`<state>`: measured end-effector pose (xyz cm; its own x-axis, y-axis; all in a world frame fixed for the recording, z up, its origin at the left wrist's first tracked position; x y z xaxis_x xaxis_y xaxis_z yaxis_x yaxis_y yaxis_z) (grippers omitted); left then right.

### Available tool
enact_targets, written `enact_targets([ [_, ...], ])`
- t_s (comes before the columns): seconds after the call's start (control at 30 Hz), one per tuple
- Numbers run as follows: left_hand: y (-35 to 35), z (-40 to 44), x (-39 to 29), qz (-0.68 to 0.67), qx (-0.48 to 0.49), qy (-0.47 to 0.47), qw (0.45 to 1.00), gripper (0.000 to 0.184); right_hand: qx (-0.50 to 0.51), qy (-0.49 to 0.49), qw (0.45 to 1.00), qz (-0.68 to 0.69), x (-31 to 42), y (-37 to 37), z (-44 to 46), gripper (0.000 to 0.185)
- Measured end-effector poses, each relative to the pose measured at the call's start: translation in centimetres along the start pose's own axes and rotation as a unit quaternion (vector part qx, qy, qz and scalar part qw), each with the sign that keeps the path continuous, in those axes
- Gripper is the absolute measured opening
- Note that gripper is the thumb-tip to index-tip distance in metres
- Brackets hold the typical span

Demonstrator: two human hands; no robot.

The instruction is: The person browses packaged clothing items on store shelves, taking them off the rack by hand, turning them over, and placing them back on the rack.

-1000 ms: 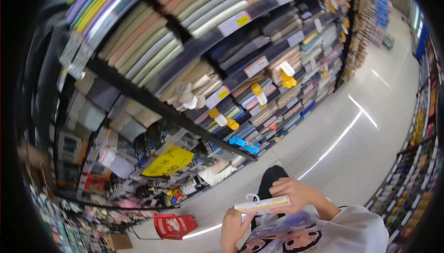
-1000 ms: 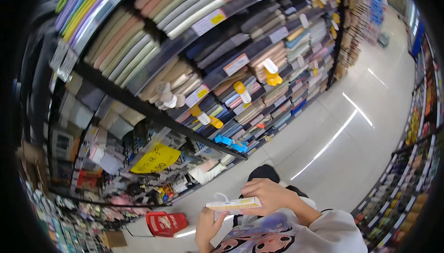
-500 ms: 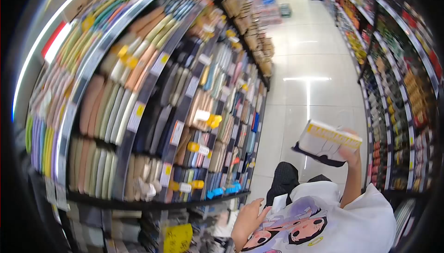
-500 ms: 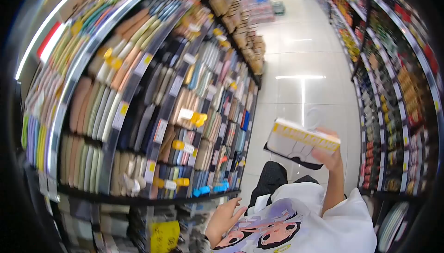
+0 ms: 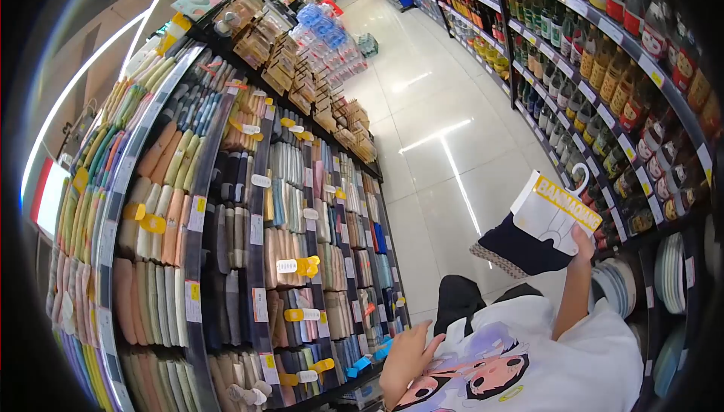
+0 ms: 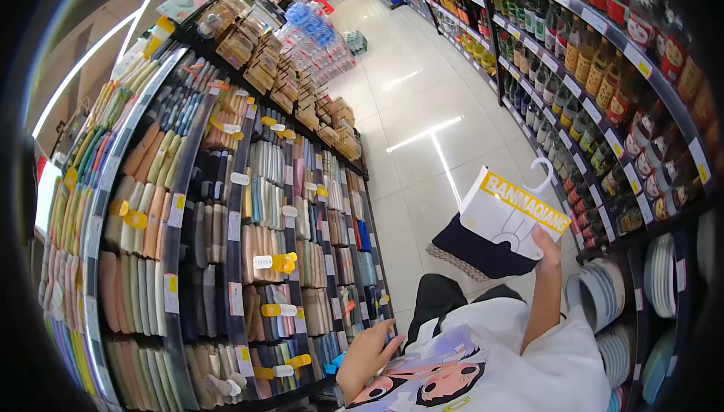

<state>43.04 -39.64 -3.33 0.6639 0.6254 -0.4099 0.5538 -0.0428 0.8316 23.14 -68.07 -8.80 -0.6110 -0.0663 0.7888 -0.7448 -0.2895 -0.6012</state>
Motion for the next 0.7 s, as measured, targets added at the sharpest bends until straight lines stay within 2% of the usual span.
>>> enact_targets([
  [0.07, 0.5, 0.1, -0.5, 0.005, -0.007, -0.002, 1.0, 0.044, -0.045, 0.052, 0.998, -0.005, 0.4, 1.0, 0.0, 0.055],
  [0.1, 0.5, -0.2, -0.6, 0.014, -0.013, 0.002, 1.0, 0.044, -0.013, 0.042, 0.999, -0.004, -1.1, 2.7, 0.1, 0.055],
  [0.13, 0.8, -0.4, 0.1, -0.009, -0.042, 0.033, 0.999, 0.044, -0.047, 0.014, 0.998, 0.036, -4.2, 7.3, 0.6, 0.055],
  [0.17, 1.0, -0.8, -0.3, -0.017, -0.083, 0.001, 0.996, 0.042, -0.068, -0.024, 0.994, 0.077, -7.3, 9.1, 1.6, 0.056],
  [0.2, 1.3, -1.5, -0.3, -0.022, -0.128, -0.025, 0.991, 0.04, -0.037, -0.051, 0.992, 0.106, -8.0, 7.4, 2.0, 0.056],
  [0.23, 0.8, -2.1, 0.6, -0.02, -0.14, 0.01, 0.99, 0.036, -0.009, -0.081, 0.988, 0.133, -7.5, 5.4, 2.8, 0.057],
  [0.27, 1.1, -3.5, 1.7, -0.044, -0.183, 0.057, 0.98, 0.036, 0.047, -0.051, 0.992, 0.105, -5.8, 1.2, 3.6, 0.058],
  [0.3, 0.5, -4.8, 2.7, -0.044, -0.19, 0.09, 0.977, 0.035, -0.049, -0.066, 0.996, 0.044, -4.3, -3.1, 3.1, 0.057],
  [0.33, -0.1, -5.9, 3.6, -0.047, -0.195, 0.122, 0.972, 0.034, 0.024, -0.104, 0.994, 0.016, -5.4, -5.8, 3.3, 0.056],
  [0.37, -1.1, -7.3, 5.2, -0.076, -0.155, 0.188, 0.967, 0.042, 0.172, -0.132, 0.973, 0.076, -7.2, -9.3, 3.7, 0.056],
  [0.4, -2.2, -9.2, 6.8, -0.095, -0.175, 0.238, 0.951, 0.041, 0.093, -0.126, 0.987, 0.031, -10.0, -9.1, 5.0, 0.056],
  [0.43, -3.6, -11.3, 8.5, -0.116, -0.187, 0.3, 0.928, 0.041, 0.142, -0.049, 0.986, -0.074, -8.8, -14.3, 3.1, 0.06],
  [0.47, -5.1, -13.5, 9.9, -0.136, -0.191, 0.356, 0.904, 0.041, 0.298, -0.181, 0.93, 0.113, -11.2, -18.7, 0.8, 0.054],
  [0.5, -6.6, -16.2, 9.5, -0.14, -0.198, 0.418, 0.875, 0.042, 0.419, 0.12, 0.899, 0.053, -9.5, -19.8, 1.5, 0.051],
  [0.53, -8.4, -18.9, 10.9, -0.151, -0.197, 0.471, 0.847, 0.043, 0.484, 0.419, 0.768, 0.002, -9.9, -21.3, -2.3, 0.05],
  [0.6, -10.8, -24.2, 10.5, -0.181, -0.171, 0.577, 0.778, 0.043, 0.533, 0.463, 0.706, 0.048, -10.8, -26.0, -7.8, 0.052],
  [0.63, -11.3, -26.1, 9.7, -0.192, -0.183, 0.592, 0.761, 0.043, 0.545, 0.457, 0.7, 0.07, -10.4, -28.2, -10.6, 0.052],
  [0.67, -12.1, -28.4, 9.0, -0.222, -0.195, 0.631, 0.717, 0.046, 0.564, 0.101, 0.819, 0.034, -15.2, -31.4, -10.5, 0.055],
  [0.7, -12.9, -30.5, 8.1, -0.253, -0.207, 0.665, 0.671, 0.049, 0.512, -0.267, 0.816, -0.022, -20.6, -31.0, -13.7, 0.062],
])
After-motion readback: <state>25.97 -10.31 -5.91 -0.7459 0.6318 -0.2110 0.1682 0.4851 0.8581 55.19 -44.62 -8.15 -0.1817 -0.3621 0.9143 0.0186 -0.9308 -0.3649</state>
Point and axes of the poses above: each hand's wrist, its own z-axis towards the middle knuckle, its own y-axis out of the back of the hand, x = y × z, the point moved 10 cm from there along z, towards the middle knuckle, and after that the axes turned 10 degrees about y, right-handed, at the moved point
